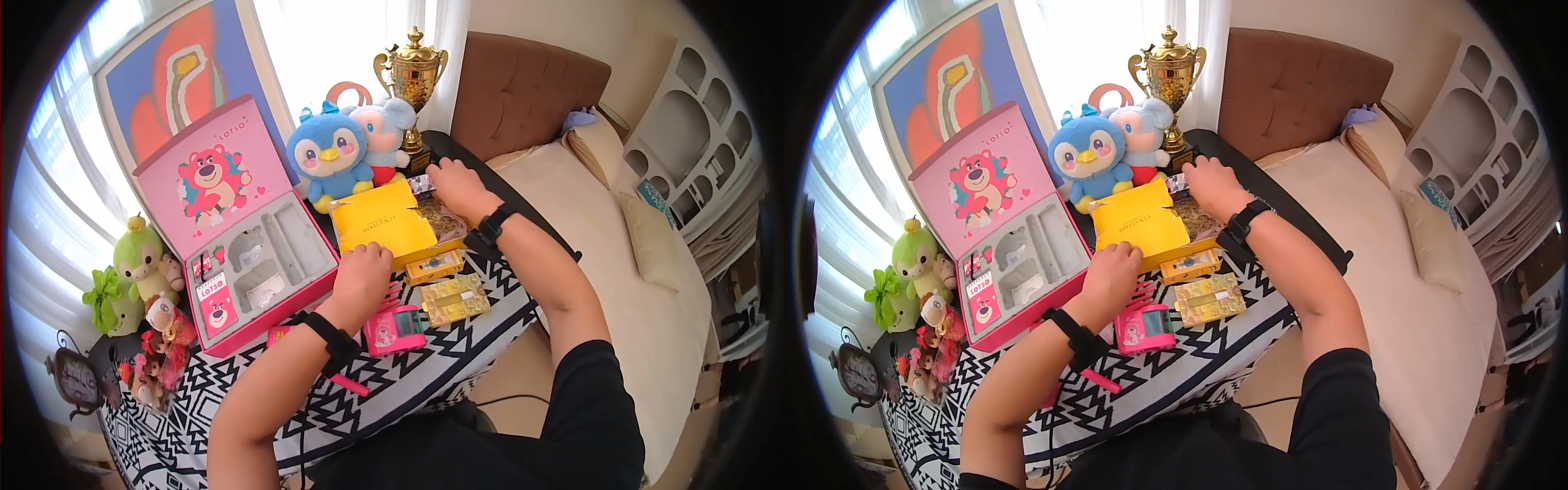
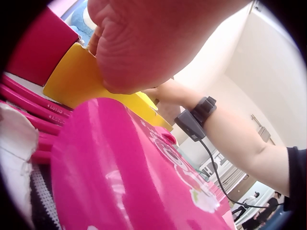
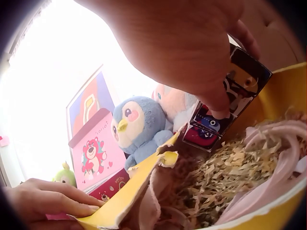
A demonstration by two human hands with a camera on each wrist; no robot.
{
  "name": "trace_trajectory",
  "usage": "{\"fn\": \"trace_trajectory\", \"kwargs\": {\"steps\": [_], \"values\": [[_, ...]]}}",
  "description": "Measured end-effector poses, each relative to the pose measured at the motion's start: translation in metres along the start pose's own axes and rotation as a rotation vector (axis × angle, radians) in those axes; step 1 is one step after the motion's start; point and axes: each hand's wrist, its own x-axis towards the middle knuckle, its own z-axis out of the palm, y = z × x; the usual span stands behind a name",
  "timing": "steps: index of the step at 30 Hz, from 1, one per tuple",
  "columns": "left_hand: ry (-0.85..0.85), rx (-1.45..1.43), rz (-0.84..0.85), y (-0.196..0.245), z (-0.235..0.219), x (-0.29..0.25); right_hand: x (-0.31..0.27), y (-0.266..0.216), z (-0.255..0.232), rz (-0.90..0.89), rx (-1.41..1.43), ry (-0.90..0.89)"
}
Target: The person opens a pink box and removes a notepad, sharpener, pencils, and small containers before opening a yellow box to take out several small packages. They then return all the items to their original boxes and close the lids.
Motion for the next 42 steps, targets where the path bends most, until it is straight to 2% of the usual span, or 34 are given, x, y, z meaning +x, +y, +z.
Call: {"fn": "trace_trajectory", "kwargs": {"steps": [4,6,7,8,10,14,17,21,23,25,26,28,30,32,33,34,37,38,40,41,42], "values": [[0.016,-0.01,0.001,0.001,0.0,0.0,-0.016,0.01,-0.022,0.002,-0.02,0.053],[0.053,-0.011,0.005,0.0,0.003,0.0,-0.025,0.016,-0.032,0.086,0.084,0.11],[0.054,-0.013,0.009,-0.001,0.003,0.0,-0.035,0.02,-0.033,0.083,0.15,0.212],[0.056,-0.017,0.01,-0.001,0.003,-0.001,-0.048,0.021,-0.041,0.085,0.147,0.21],[0.061,-0.026,0.005,0.0,0.003,-0.001,-0.079,0.019,-0.058,0.168,0.318,0.153],[0.029,-0.011,-0.002,0.0,0.002,0.0,-0.149,0.01,-0.065,0.264,0.289,-0.02],[0.014,-0.013,-0.004,0.002,0.0,0.001,-0.183,0.003,-0.051,0.355,0.275,-0.117],[-0.015,-0.041,-0.024,0.002,0.0,0.003,-0.197,0.0,-0.004,0.383,0.26,-0.14],[-0.038,-0.059,-0.048,-0.002,0.0,-0.001,-0.191,0.001,-0.01,0.376,0.236,-0.132],[0.175,-0.109,0.024,-0.003,0.004,-0.012,-0.182,-0.009,-0.034,0.378,0.135,-0.113],[0.171,-0.097,0.0,-0.004,-0.001,-0.021,-0.176,-0.014,-0.046,0.382,0.018,-0.139],[0.219,-0.128,0.071,-0.008,-0.018,-0.041,-0.166,-0.022,-0.064,0.325,-0.021,-0.129],[0.147,-0.127,0.045,-0.018,-0.04,-0.062,-0.154,-0.037,-0.072,0.237,0.031,-0.093],[0.131,-0.155,-0.018,-0.037,-0.047,-0.082,-0.141,-0.051,-0.073,0.013,0.242,-0.083],[0.2,-0.13,-0.061,-0.05,-0.046,-0.09,-0.134,-0.057,-0.062,-0.115,0.329,0.005],[0.19,-0.1,-0.135,-0.066,-0.048,-0.099,-0.127,-0.067,-0.063,-0.124,0.34,0.01],[0.241,0.014,-0.302,-0.124,-0.042,-0.13,-0.099,-0.108,-0.07,-0.359,0.344,-0.104],[0.156,0.055,-0.395,-0.144,-0.044,-0.138,-0.089,-0.122,-0.071,-0.366,0.353,-0.101],[0.092,0.087,-0.553,-0.178,-0.045,-0.154,-0.069,-0.15,-0.069,-0.488,0.383,-0.136],[0.077,0.1,-0.59,-0.193,-0.046,-0.162,-0.058,-0.162,-0.063,-0.498,0.388,-0.133],[0.065,0.113,-0.627,-0.208,-0.044,-0.171,-0.045,-0.173,-0.053,-0.581,0.398,-0.123]]}}
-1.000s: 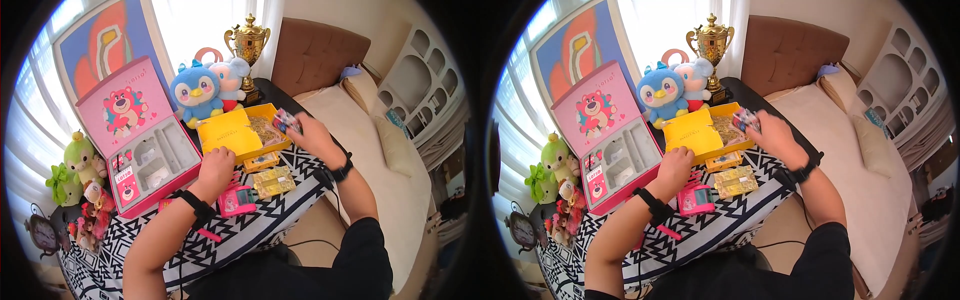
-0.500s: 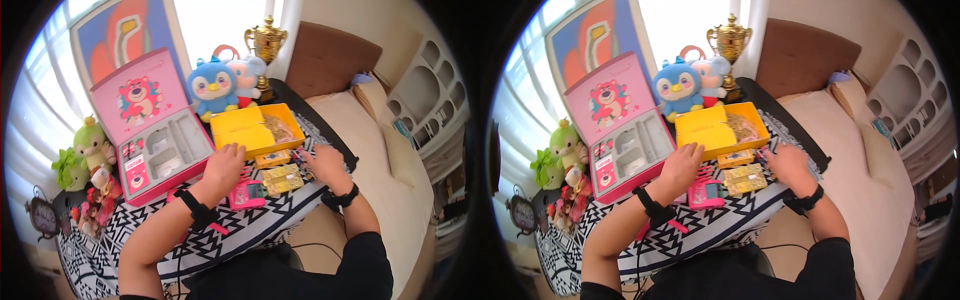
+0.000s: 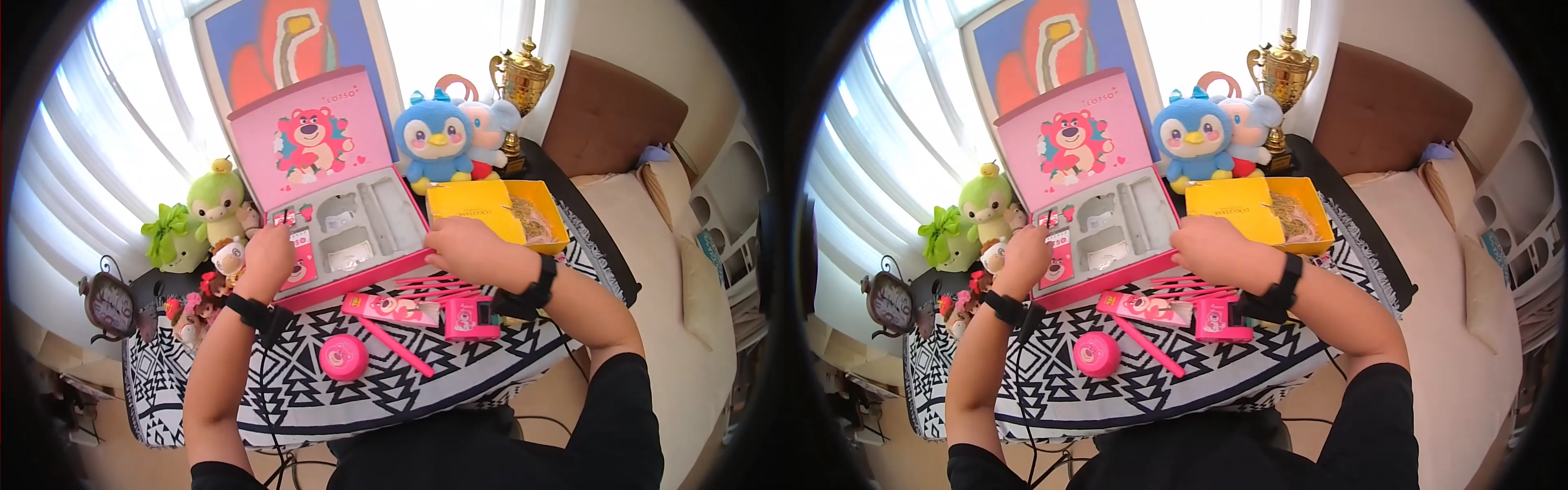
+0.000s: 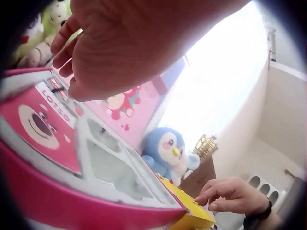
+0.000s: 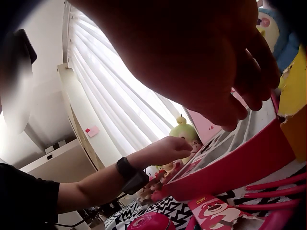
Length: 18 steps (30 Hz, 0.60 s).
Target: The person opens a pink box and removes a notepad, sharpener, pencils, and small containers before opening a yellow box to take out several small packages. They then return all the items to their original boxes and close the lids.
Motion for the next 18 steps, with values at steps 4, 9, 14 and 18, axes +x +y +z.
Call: {"fn": "trace_trajectory", "kwargs": {"steps": [4,9,14,18], "values": [[-0.102,-0.127,0.109,-0.036,0.007,0.0,0.058,-0.018,0.017,-0.172,0.01,-0.087],[-0.2,-0.142,0.174,-0.049,0.019,0.004,0.103,-0.034,0.049,-0.318,0.07,-0.134],[-0.279,-0.108,0.133,-0.041,0.008,0.013,0.113,-0.044,0.058,-0.211,0.048,-0.414],[-0.364,-0.099,0.104,-0.04,0.013,0.026,0.11,-0.042,0.059,-0.223,0.108,-0.362]]}}
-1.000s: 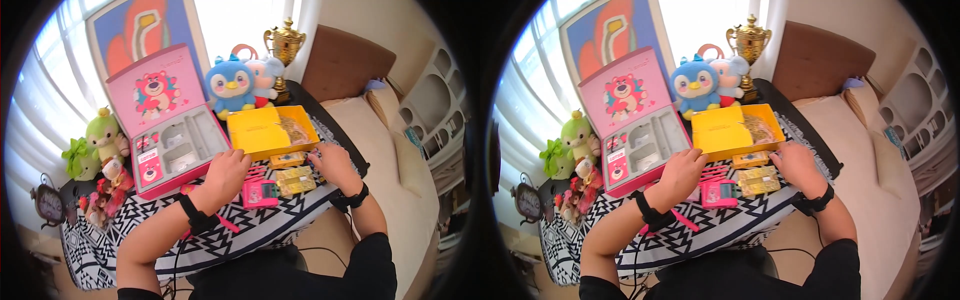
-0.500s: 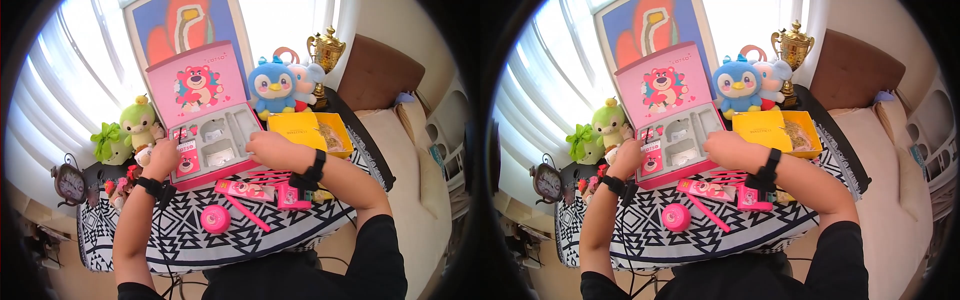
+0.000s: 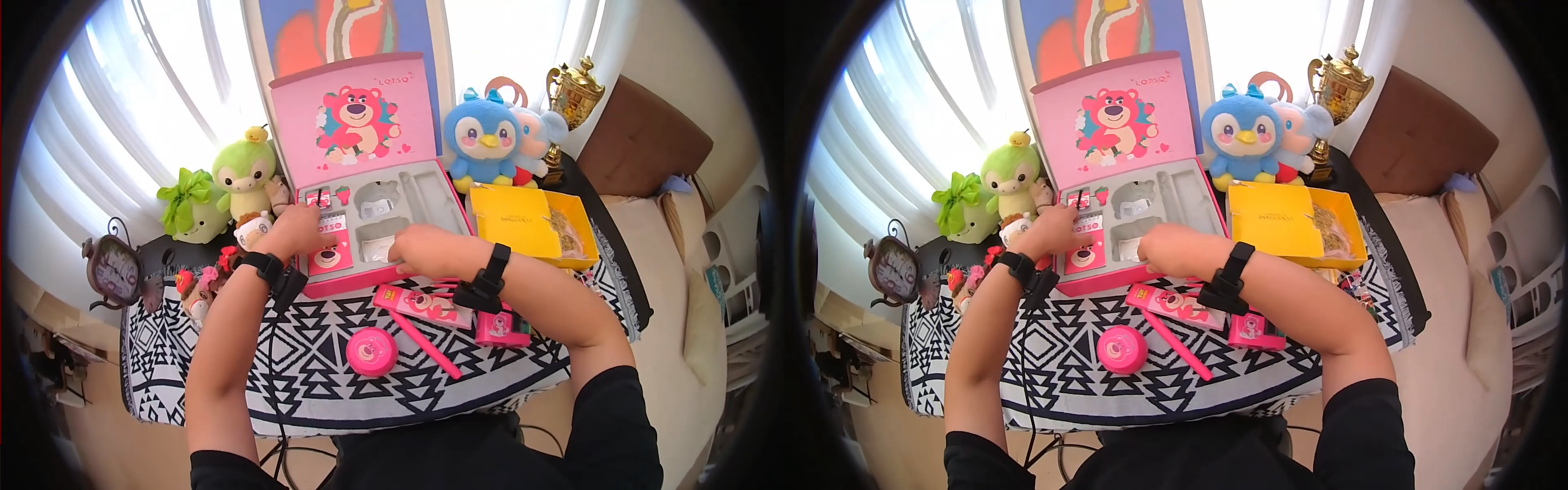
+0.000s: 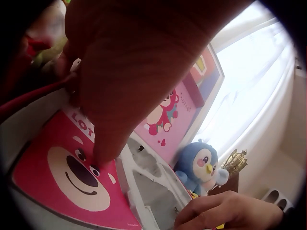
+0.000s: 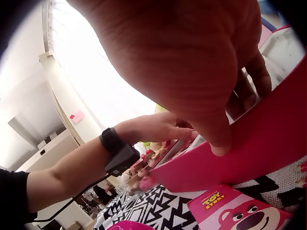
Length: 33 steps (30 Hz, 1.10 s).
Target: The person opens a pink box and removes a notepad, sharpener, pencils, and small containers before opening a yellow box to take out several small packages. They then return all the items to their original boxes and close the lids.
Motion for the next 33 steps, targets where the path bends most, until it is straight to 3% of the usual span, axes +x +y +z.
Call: {"fn": "trace_trajectory", "kwargs": {"steps": [6,10,12,22,25,31,33], "values": [[-0.171,0.08,-0.13,0.013,-0.012,0.013,0.003,0.006,0.007,-0.023,0.035,0.006],[-0.141,0.07,-0.065,0.006,-0.011,0.018,0.003,0.007,-0.001,-0.073,0.112,-0.008],[-0.132,-0.054,-0.103,0.002,-0.013,0.02,0.004,0.007,-0.002,-0.079,0.106,0.002],[-0.078,-0.135,-0.097,-0.005,-0.016,0.024,0.003,0.004,0.004,-0.03,0.113,0.025],[0.028,-0.282,-0.028,-0.013,-0.017,0.016,0.004,0.004,0.009,-0.014,0.033,0.021],[0.152,-0.71,0.03,0.007,-0.069,-0.041,0.002,0.001,0.003,-0.026,0.048,0.002],[0.084,-0.791,-0.014,0.011,-0.086,-0.074,0.002,0.001,0.006,-0.022,0.034,-0.009]]}}
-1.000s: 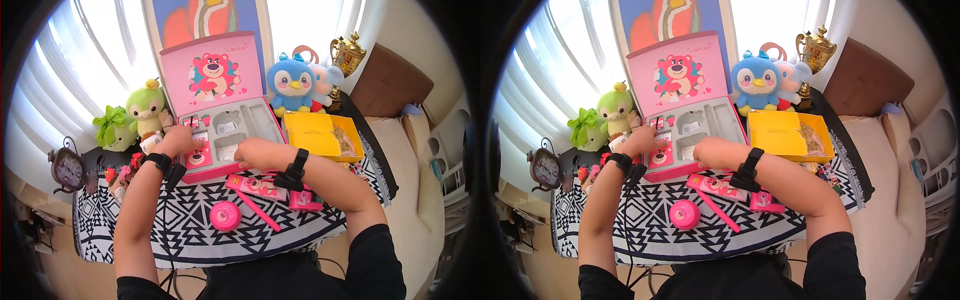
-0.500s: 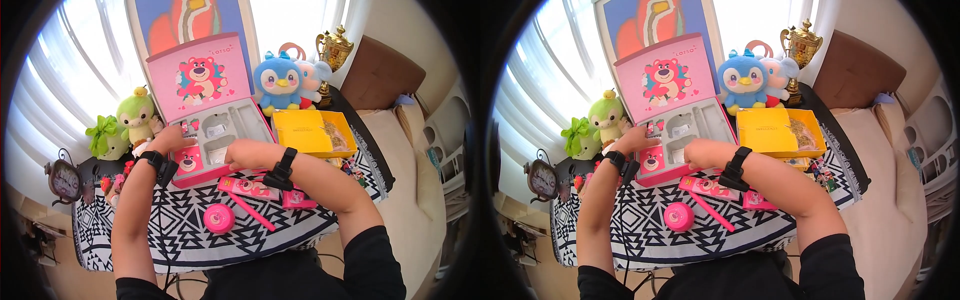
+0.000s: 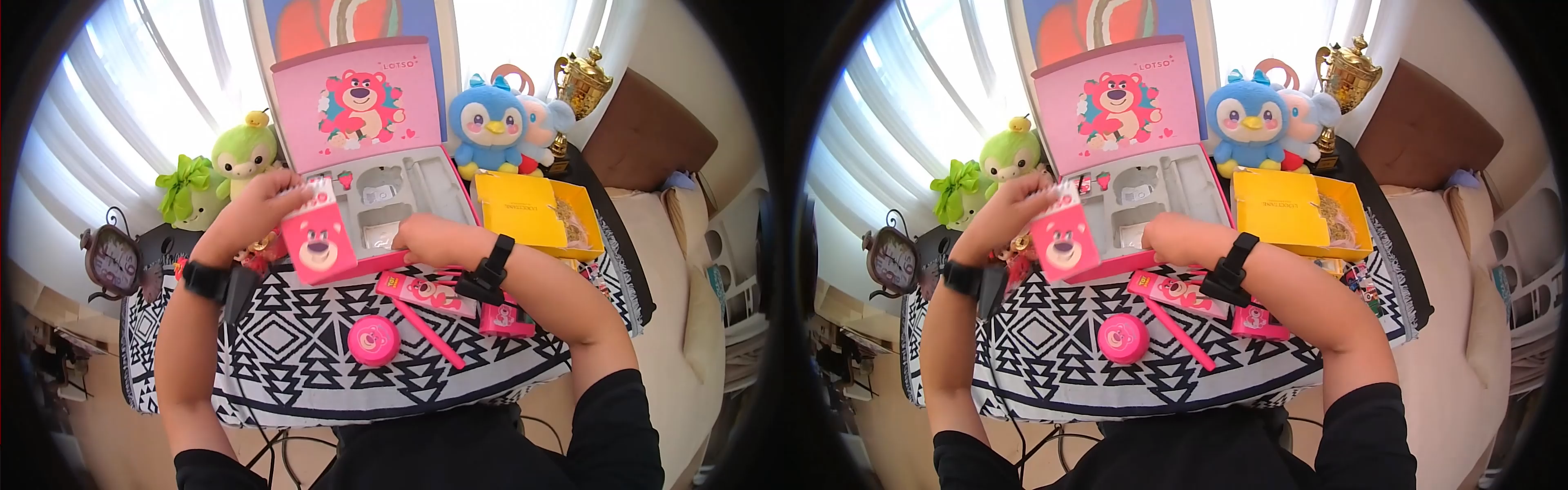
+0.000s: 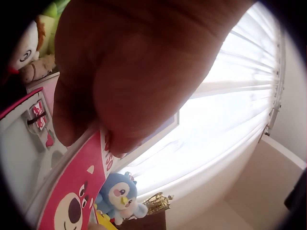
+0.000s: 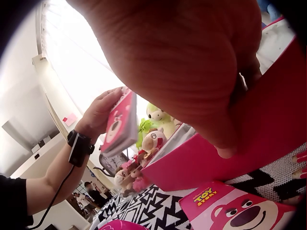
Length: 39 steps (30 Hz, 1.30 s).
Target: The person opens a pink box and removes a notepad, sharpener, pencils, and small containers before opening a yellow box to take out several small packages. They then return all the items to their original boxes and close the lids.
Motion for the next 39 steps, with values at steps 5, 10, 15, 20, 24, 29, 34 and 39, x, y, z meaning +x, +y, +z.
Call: {"fn": "trace_trajectory", "kwargs": {"steps": [5,10,15,20,24,29,34,39], "values": [[-0.214,-0.095,-0.119,-0.037,0.024,-0.073,0.0,0.005,0.002,0.0,0.016,-0.016],[-0.366,-0.108,-0.22,-0.087,0.078,-0.13,0.0,0.012,-0.003,-0.085,0.01,-0.043],[0.074,0.256,0.132,-0.057,0.081,-0.116,0.029,0.003,-0.032,-0.116,-0.125,0.12],[0.37,0.497,0.306,-0.056,0.066,-0.034,0.105,0.023,-0.035,0.119,-0.217,0.349],[0.408,0.67,0.322,-0.087,0.063,0.047,0.144,0.033,-0.035,0.115,-0.332,0.415],[0.301,0.772,0.341,-0.113,0.059,0.097,0.167,0.037,-0.033,0.141,-0.321,0.308],[0.039,0.788,0.114,-0.115,0.053,0.107,0.166,0.026,-0.039,0.165,-0.313,0.299],[0.028,0.822,0.142,-0.097,0.043,0.099,0.171,0.024,-0.043,0.135,-0.364,0.267]]}}
